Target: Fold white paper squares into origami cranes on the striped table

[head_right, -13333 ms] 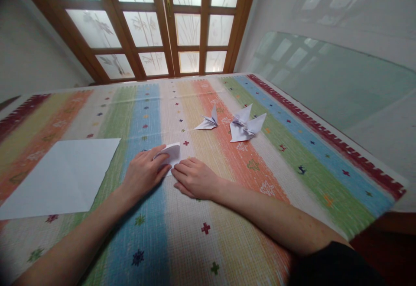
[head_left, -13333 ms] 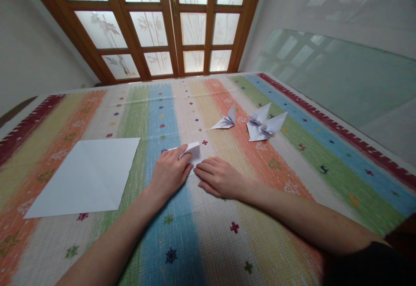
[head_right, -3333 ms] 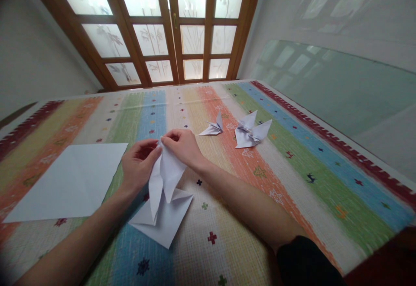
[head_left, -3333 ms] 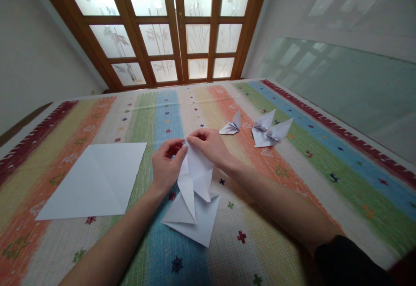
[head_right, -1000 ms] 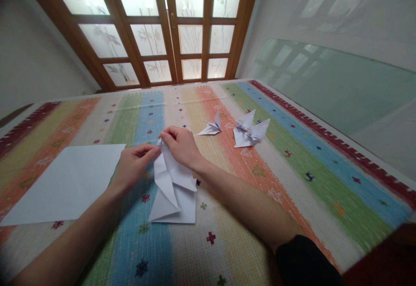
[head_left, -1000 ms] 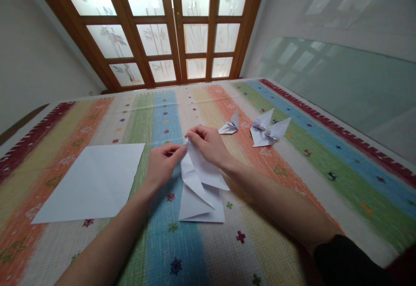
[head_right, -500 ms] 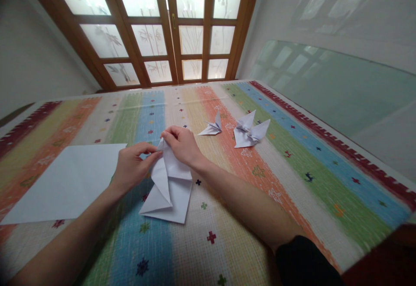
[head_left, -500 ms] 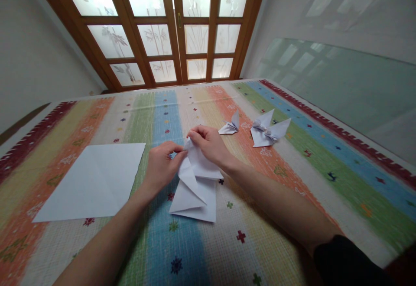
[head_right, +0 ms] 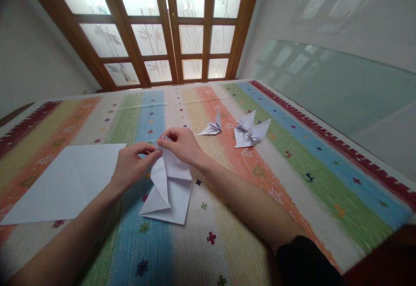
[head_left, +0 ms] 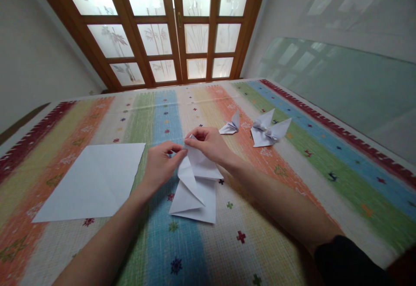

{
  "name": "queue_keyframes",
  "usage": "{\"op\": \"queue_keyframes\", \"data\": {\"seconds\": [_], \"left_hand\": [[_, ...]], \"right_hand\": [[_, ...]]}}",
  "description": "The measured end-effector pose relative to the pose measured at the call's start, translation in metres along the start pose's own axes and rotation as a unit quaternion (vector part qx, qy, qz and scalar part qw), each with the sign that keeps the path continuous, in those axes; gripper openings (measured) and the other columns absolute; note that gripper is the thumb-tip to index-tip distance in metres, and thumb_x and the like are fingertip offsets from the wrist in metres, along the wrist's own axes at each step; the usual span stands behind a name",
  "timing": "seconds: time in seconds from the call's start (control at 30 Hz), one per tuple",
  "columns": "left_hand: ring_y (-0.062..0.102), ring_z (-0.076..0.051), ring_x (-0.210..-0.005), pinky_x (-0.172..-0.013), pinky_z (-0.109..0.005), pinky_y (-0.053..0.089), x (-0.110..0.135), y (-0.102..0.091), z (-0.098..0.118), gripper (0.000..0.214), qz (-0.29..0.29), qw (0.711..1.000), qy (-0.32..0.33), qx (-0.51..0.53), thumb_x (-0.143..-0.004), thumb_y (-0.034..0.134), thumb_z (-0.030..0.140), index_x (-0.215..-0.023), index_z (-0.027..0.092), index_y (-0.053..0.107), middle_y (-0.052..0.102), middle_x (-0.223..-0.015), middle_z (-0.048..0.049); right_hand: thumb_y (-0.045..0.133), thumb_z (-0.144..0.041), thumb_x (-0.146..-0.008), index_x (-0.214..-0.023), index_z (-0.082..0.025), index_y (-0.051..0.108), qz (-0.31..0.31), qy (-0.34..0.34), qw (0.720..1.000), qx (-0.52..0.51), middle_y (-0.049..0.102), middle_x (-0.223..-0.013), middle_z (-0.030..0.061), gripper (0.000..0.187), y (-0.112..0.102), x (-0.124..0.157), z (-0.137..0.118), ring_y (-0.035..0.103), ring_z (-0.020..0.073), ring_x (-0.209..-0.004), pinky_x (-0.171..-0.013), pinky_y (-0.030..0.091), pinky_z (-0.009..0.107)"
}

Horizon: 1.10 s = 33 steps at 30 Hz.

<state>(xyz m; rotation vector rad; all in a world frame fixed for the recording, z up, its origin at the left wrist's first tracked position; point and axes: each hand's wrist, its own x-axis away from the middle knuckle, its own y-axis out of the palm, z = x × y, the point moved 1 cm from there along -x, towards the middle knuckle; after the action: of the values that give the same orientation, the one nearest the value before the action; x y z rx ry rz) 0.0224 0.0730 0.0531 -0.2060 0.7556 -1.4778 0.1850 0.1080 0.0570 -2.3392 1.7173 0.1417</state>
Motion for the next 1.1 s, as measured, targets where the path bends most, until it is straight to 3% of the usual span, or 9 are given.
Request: {"op": "queue_keyframes", "data": {"seconds": [0.47,0.7,0.83,1.1], "left_hand": [[0.062,-0.017,-0.06,-0.062,-0.03,0.048,-0.001,-0.002,0.0,0.016,-0.012,1.0,-0.002,0.005,-0.072,0.066,0.036,-0.069,0.022,0.074,0.073,-0.069,-0.0008],[0.063,-0.016,-0.057,-0.055,-0.027,0.049,-0.002,-0.001,-0.003,0.015,-0.039,0.994,-0.046,0.094,-0.071,0.069,0.035,-0.069,0.021,0.073,0.073,-0.067,-0.0012],[0.062,-0.015,-0.056,-0.052,-0.026,0.048,-0.002,0.0,-0.004,0.016,-0.052,0.988,-0.067,0.126,-0.071,0.07,0.035,-0.069,0.02,0.073,0.073,-0.068,-0.0022],[0.063,-0.016,-0.061,-0.057,-0.027,0.049,-0.001,0.0,-0.004,0.021,-0.052,0.992,-0.043,0.106,-0.074,0.067,0.04,-0.073,0.019,0.073,0.074,-0.072,-0.0025]], "right_hand": [[0.061,-0.037,-0.082,-0.072,-0.017,0.07,0.015,-0.02,0.997,0.074,0.067,-0.068,0.0006,0.025,-0.003,0.001,-0.003,0.056,0.0115,-0.064,-0.059,0.041,0.024],[0.067,-0.034,-0.073,-0.082,-0.018,0.073,-0.019,-0.008,1.0,-0.022,0.072,-0.082,0.0023,0.019,-0.01,0.0,-0.005,0.062,0.0126,-0.072,-0.064,0.047,0.024],[0.062,-0.031,-0.074,-0.077,-0.017,0.071,0.007,-0.003,1.0,-0.014,0.068,-0.071,0.0004,0.018,-0.012,-0.001,-0.003,0.057,0.0108,-0.063,-0.059,0.043,0.023],[0.058,-0.035,-0.076,-0.068,-0.017,0.062,0.018,-0.018,1.0,0.009,0.056,-0.061,-0.0034,0.021,-0.007,-0.001,-0.005,0.047,0.0092,-0.057,-0.055,0.038,0.023]]}}
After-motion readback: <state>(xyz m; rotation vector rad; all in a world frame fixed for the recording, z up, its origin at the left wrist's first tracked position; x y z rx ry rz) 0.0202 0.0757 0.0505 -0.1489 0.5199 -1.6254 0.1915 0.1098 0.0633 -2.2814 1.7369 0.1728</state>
